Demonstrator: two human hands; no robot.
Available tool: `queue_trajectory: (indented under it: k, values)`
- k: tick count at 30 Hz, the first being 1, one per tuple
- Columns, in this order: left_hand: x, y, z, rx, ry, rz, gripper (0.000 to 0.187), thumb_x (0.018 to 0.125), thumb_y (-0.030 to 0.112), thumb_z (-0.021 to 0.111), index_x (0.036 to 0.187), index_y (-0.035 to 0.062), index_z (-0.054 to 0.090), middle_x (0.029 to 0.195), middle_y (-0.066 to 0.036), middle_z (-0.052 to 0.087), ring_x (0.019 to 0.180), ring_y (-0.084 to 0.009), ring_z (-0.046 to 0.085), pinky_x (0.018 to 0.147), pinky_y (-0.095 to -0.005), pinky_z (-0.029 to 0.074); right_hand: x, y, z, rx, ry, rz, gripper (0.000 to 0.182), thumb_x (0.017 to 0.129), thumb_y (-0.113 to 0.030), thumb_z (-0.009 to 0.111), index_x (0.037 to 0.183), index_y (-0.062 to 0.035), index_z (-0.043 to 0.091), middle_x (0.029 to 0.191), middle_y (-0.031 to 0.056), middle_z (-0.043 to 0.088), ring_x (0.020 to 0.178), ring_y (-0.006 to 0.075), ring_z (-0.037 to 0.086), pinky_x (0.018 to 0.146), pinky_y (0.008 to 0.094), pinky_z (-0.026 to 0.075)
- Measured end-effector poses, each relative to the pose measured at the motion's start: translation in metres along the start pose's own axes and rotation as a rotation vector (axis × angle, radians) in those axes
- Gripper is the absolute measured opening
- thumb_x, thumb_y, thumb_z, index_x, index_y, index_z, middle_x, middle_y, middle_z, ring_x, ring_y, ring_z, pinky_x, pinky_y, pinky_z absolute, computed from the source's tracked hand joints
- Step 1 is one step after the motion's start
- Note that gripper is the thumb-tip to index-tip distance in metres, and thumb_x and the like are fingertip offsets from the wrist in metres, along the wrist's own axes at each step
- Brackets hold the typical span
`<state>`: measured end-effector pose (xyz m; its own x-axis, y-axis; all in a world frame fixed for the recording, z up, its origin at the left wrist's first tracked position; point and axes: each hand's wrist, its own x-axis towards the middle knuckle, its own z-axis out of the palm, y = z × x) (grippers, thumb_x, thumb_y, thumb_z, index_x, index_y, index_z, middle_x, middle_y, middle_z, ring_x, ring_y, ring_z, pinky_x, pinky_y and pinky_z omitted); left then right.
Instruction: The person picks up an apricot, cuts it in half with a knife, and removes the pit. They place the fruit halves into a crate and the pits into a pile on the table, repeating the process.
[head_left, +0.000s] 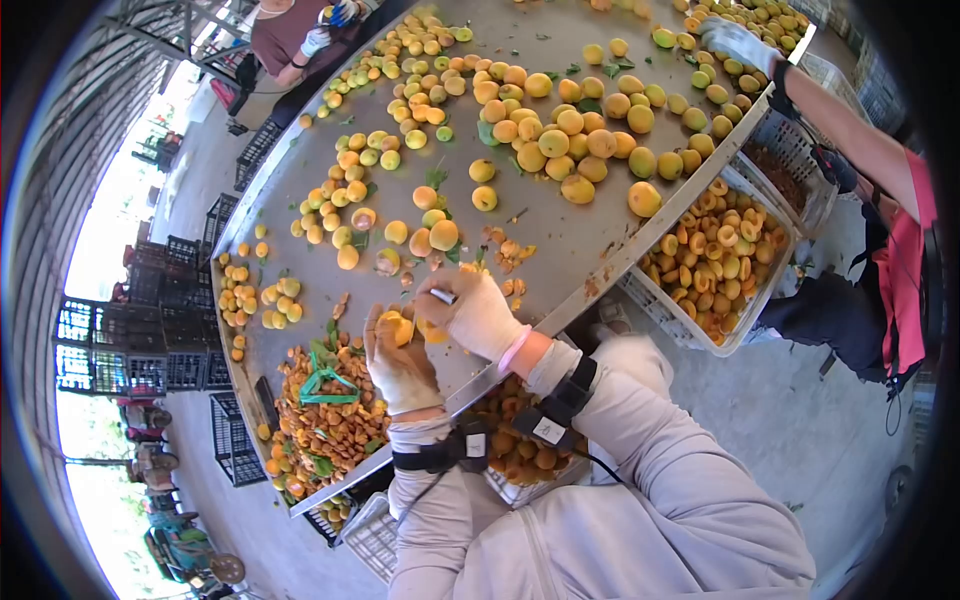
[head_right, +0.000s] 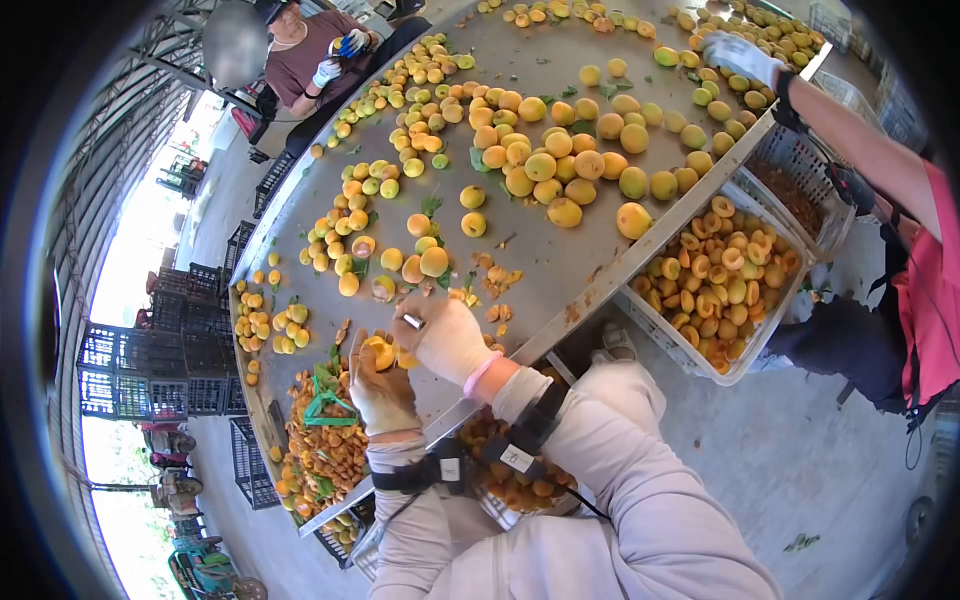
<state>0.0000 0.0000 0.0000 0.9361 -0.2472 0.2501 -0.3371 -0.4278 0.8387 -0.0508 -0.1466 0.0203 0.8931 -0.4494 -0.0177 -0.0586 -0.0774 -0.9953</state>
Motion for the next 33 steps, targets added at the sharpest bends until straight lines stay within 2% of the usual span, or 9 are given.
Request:
queue_trajectory:
  k: [3, 5, 9, 13, 21, 23, 26, 30, 33]
  values:
    - [-0.004, 0.016, -0.004, -0.637, -0.181, -0.441, 0.044, 0.089, 0.028, 0.067, 0.123, 0.0043, 0.053, 0.119, -0.012, 0.058, 0.100, -0.0225, 0.061, 0.082, -0.0352, 0.053, 0.000, -0.001, -0.005, 0.187, 0.030, 0.021, 0.023, 0.081, -0.029, 0.062, 0.087, -0.0086, 0.069, 0.080, 0.0145, 0.067, 0.078, 0.0300, 0.066, 0.072, 0.0376, 0.052]
    - [-0.014, 0.045, -0.001, -0.518, -0.404, -0.510, 0.049, 0.091, 0.032, 0.064, 0.127, 0.0040, 0.049, 0.117, -0.009, 0.059, 0.107, -0.0249, 0.058, 0.088, -0.0428, 0.050, -0.003, 0.000, 0.002, 0.086, 0.074, -0.092, 0.022, 0.081, -0.028, 0.062, 0.087, -0.0085, 0.069, 0.080, 0.0136, 0.067, 0.078, 0.0294, 0.066, 0.071, 0.0369, 0.051]
    - [-0.022, 0.026, -0.011, -0.841, -0.293, -0.482, 0.042, 0.086, 0.025, 0.069, 0.116, -0.0005, 0.055, 0.101, -0.009, 0.063, 0.085, -0.0182, 0.062, 0.073, -0.0310, 0.051, -0.005, 0.002, -0.001, 0.356, 0.012, 0.014, 0.026, 0.082, -0.031, 0.064, 0.090, -0.0073, 0.069, 0.077, 0.0126, 0.066, 0.074, 0.0265, 0.066, 0.069, 0.0343, 0.051]
    - [-0.036, 0.064, -0.056, -0.107, -0.667, -0.502, 0.032, 0.077, 0.008, 0.071, 0.105, -0.0060, 0.061, 0.100, -0.013, 0.066, 0.094, -0.0167, 0.061, 0.084, -0.0301, 0.047, 0.007, -0.004, -0.044, 0.365, 0.111, 0.167, 0.027, 0.082, -0.031, 0.065, 0.090, -0.0054, 0.068, 0.068, 0.0112, 0.063, 0.062, 0.0192, 0.060, 0.065, 0.0318, 0.050]
    - [0.060, 0.025, -0.011, 0.189, -0.524, -0.063, 0.032, 0.084, 0.009, 0.065, 0.115, 0.0011, 0.063, 0.109, -0.011, 0.066, 0.092, -0.0218, 0.064, 0.083, -0.0322, 0.049, 0.007, -0.012, -0.075, 0.632, 0.159, 0.210, 0.023, 0.086, -0.022, 0.064, 0.092, -0.0007, 0.065, 0.072, 0.0017, 0.061, 0.059, 0.0063, 0.053, 0.055, 0.0227, 0.046]
    - [0.109, -0.017, 0.027, 0.628, -0.482, 0.603, 0.032, 0.086, 0.015, 0.062, 0.115, 0.0022, 0.063, 0.111, -0.016, 0.066, 0.094, -0.0321, 0.065, 0.085, -0.0377, 0.049, 0.009, -0.013, -0.079, 0.684, 0.156, 0.222, 0.021, 0.086, -0.021, 0.064, 0.093, -0.0009, 0.064, 0.072, 0.0005, 0.060, 0.059, 0.0052, 0.052, 0.054, 0.0218, 0.046]
    - [0.127, -0.005, 0.093, 0.579, -0.369, 0.162, 0.037, 0.084, 0.025, 0.065, 0.115, 0.0046, 0.064, 0.113, -0.017, 0.064, 0.098, -0.0370, 0.062, 0.086, -0.0412, 0.049, 0.007, -0.013, -0.078, 0.698, 0.141, 0.222, 0.021, 0.086, -0.020, 0.063, 0.094, -0.0007, 0.064, 0.071, 0.0008, 0.059, 0.058, 0.0054, 0.052, 0.053, 0.0221, 0.047]
    - [0.124, -0.009, 0.122, 0.834, -0.429, 0.085, 0.050, 0.076, 0.036, 0.072, 0.114, 0.0044, 0.064, 0.115, -0.017, 0.063, 0.107, -0.0319, 0.060, 0.087, -0.0389, 0.050, 0.010, -0.011, -0.080, 0.651, 0.148, 0.244, 0.019, 0.086, -0.019, 0.062, 0.093, -0.0013, 0.064, 0.070, 0.0009, 0.057, 0.059, 0.0060, 0.053, 0.054, 0.0226, 0.048]
    - [0.127, -0.039, 0.106, -0.107, -0.670, -0.274, 0.049, 0.081, 0.034, 0.069, 0.117, 0.0019, 0.061, 0.120, -0.017, 0.060, 0.109, -0.0287, 0.059, 0.089, -0.0368, 0.050, 0.007, -0.011, -0.084, 0.634, 0.101, 0.224, 0.019, 0.086, -0.020, 0.061, 0.090, -0.0016, 0.064, 0.069, 0.0010, 0.057, 0.059, 0.0060, 0.053, 0.053, 0.0237, 0.047]
